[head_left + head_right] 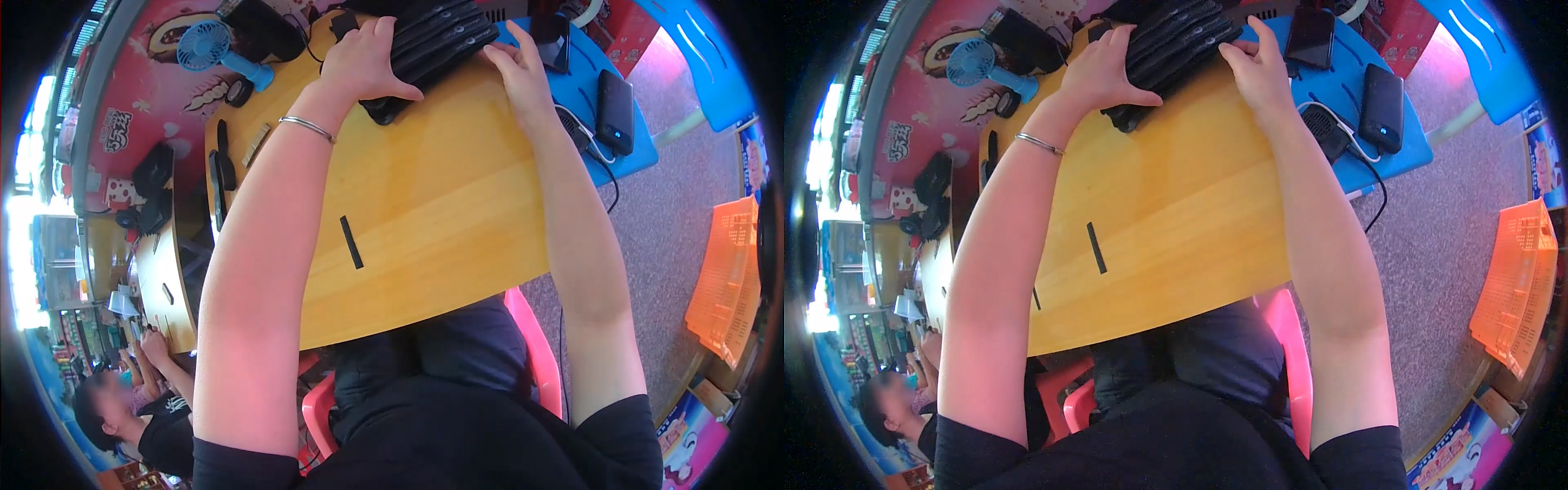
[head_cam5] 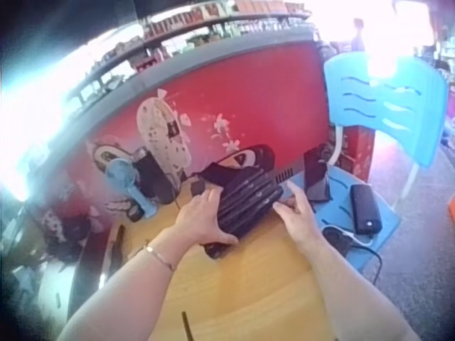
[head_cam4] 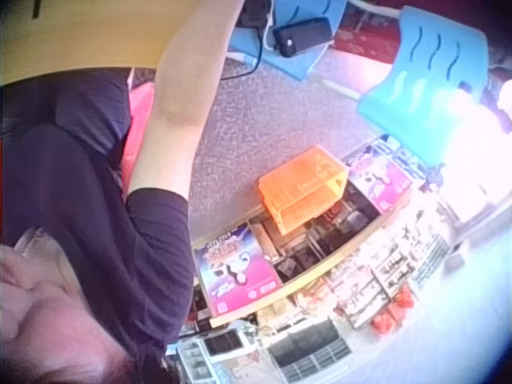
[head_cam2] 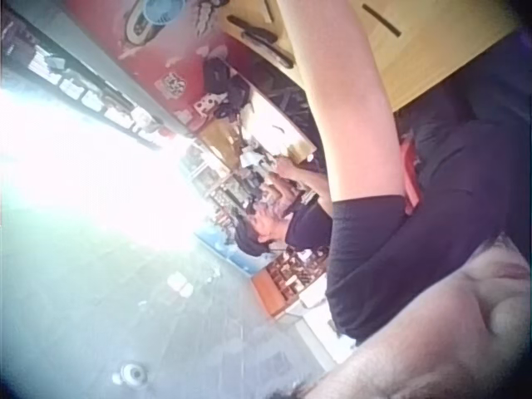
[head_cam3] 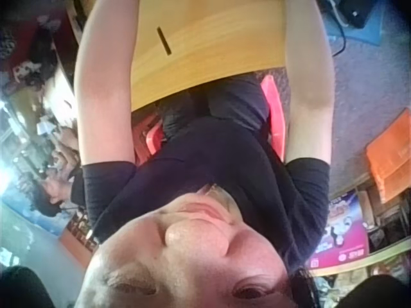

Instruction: The person wraps a cardboard piece around a black strap by hand, places it onto a stack of organizers, and flips through each layer of the stack.

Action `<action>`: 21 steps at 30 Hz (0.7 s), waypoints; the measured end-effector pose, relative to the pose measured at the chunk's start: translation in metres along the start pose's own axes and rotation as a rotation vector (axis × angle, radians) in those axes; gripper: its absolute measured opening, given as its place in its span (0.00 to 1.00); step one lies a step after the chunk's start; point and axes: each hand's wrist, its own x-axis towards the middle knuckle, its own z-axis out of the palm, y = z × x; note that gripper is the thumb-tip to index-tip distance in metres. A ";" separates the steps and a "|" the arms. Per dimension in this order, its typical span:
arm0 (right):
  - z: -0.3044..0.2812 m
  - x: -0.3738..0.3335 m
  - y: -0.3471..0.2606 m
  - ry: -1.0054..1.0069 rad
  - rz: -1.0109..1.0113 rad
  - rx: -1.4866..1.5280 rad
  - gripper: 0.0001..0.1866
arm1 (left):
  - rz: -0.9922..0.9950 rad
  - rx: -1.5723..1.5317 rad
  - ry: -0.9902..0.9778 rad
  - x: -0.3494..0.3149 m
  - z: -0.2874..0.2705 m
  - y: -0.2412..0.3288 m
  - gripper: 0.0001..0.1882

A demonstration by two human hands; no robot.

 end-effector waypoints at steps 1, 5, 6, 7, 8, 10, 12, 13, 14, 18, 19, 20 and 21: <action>0.000 0.000 0.000 -0.001 -0.008 -0.024 0.38 | 0.013 -0.010 0.018 0.000 0.001 -0.002 0.63; -0.004 -0.001 0.002 -0.007 -0.077 -0.211 0.38 | 0.005 -0.015 -0.011 0.001 -0.001 -0.001 0.61; -0.003 -0.001 0.002 -0.009 -0.076 -0.210 0.38 | 0.014 -0.020 0.001 0.001 -0.001 -0.003 0.60; -0.003 -0.001 0.001 -0.038 -0.082 -0.294 0.37 | 0.024 -0.024 0.013 0.001 -0.001 -0.005 0.59; -0.003 -0.002 -0.001 -0.067 -0.088 -0.379 0.36 | 0.024 -0.025 0.012 0.002 -0.001 -0.005 0.59; -0.001 -0.005 -0.003 -0.066 -0.103 -0.404 0.37 | 0.014 -0.050 -0.024 0.003 -0.001 -0.005 0.58; 0.003 -0.009 -0.004 -0.063 -0.119 -0.431 0.37 | 0.014 -0.061 -0.033 0.004 -0.002 -0.004 0.58; 0.005 -0.012 -0.003 -0.071 -0.133 -0.357 0.37 | 0.013 -0.070 -0.042 0.005 -0.002 -0.004 0.58; 0.006 -0.013 -0.001 -0.081 -0.149 -0.279 0.37 | 0.011 -0.069 -0.041 0.004 -0.001 -0.006 0.58; 0.005 -0.012 0.000 -0.123 -0.100 -0.337 0.29 | 0.064 -0.100 0.013 0.008 0.002 -0.012 0.55; 0.004 -0.012 0.000 -0.105 -0.173 -0.383 0.25 | 0.086 -0.104 0.026 0.009 0.002 -0.012 0.54; 0.006 -0.014 -0.003 -0.089 -0.245 -0.427 0.21 | 0.084 -0.105 0.024 0.009 0.002 -0.013 0.54; 0.006 -0.016 -0.006 -0.090 -0.242 -0.427 0.21 | 0.086 -0.106 0.028 0.010 0.002 -0.014 0.54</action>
